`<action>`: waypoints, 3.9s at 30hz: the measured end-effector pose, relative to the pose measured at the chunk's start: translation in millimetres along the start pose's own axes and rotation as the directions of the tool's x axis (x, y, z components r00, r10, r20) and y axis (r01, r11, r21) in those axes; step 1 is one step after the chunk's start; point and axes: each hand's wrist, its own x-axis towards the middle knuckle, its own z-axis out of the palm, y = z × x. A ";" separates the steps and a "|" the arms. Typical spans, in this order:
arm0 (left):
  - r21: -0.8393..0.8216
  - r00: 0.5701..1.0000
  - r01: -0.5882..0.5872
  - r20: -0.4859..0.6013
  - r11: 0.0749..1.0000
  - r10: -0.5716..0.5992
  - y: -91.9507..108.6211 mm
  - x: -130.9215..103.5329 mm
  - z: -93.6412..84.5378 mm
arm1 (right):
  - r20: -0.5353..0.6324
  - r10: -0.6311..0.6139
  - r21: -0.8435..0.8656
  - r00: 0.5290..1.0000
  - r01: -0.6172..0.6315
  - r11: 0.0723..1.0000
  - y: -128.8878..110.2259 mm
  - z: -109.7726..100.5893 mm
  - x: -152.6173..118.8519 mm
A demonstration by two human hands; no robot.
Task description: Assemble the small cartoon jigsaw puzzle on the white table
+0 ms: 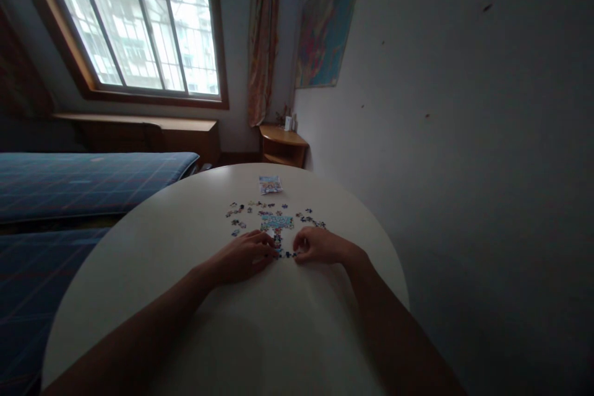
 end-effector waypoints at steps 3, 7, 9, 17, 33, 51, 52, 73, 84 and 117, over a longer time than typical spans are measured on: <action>-0.009 1.000 -0.005 -0.002 1.000 0.005 -0.1 0.0 0.2 | 0.010 0.008 0.006 1.000 -0.008 1.000 -4.7 -0.1 0.3; -0.022 1.000 -0.012 -0.011 1.000 0.012 0.7 0.2 0.0 | 0.013 0.017 0.012 1.000 -0.017 1.000 -9.0 0.0 -0.6; -0.017 1.000 0.000 -0.001 1.000 0.000 1.4 0.3 -0.4 | 0.010 0.021 0.021 1.000 -0.022 1.000 -9.0 0.4 -1.2; -0.027 1.000 0.003 0.003 1.000 -0.003 1.5 0.5 -1.2 | 0.016 -0.060 0.122 0.998 0.058 0.991 -1.7 3.6 2.6; -0.016 1.000 -0.004 0.019 1.000 0.004 0.1 -0.2 -1.6 | -0.149 -0.076 0.142 0.986 0.098 0.985 -0.6 18.6 18.7; -0.005 1.000 -0.015 0.022 1.000 0.015 0.7 -0.6 -1.8 | -0.128 -0.079 0.171 0.989 0.101 0.980 5.5 16.8 18.3; -0.005 1.000 -0.016 0.021 1.000 0.016 0.5 -0.5 -1.5 | -0.136 -0.076 0.164 0.988 0.098 0.982 5.2 17.2 18.5; -0.014 1.000 -0.001 0.020 1.000 0.001 -1.3 -1.2 0.4 | -0.227 -0.027 0.084 0.974 0.047 0.995 -1.2 23.4 21.5; -0.019 1.000 -0.006 0.010 1.000 0.007 -1.4 -0.9 0.7 | -0.294 0.027 0.097 0.956 0.002 0.995 -15.3 26.4 21.4; 0.049 1.000 0.026 -0.019 0.998 -0.025 2.0 -0.4 7.6 | -0.398 0.126 0.113 0.909 -0.088 0.990 28.4 9.6 23.0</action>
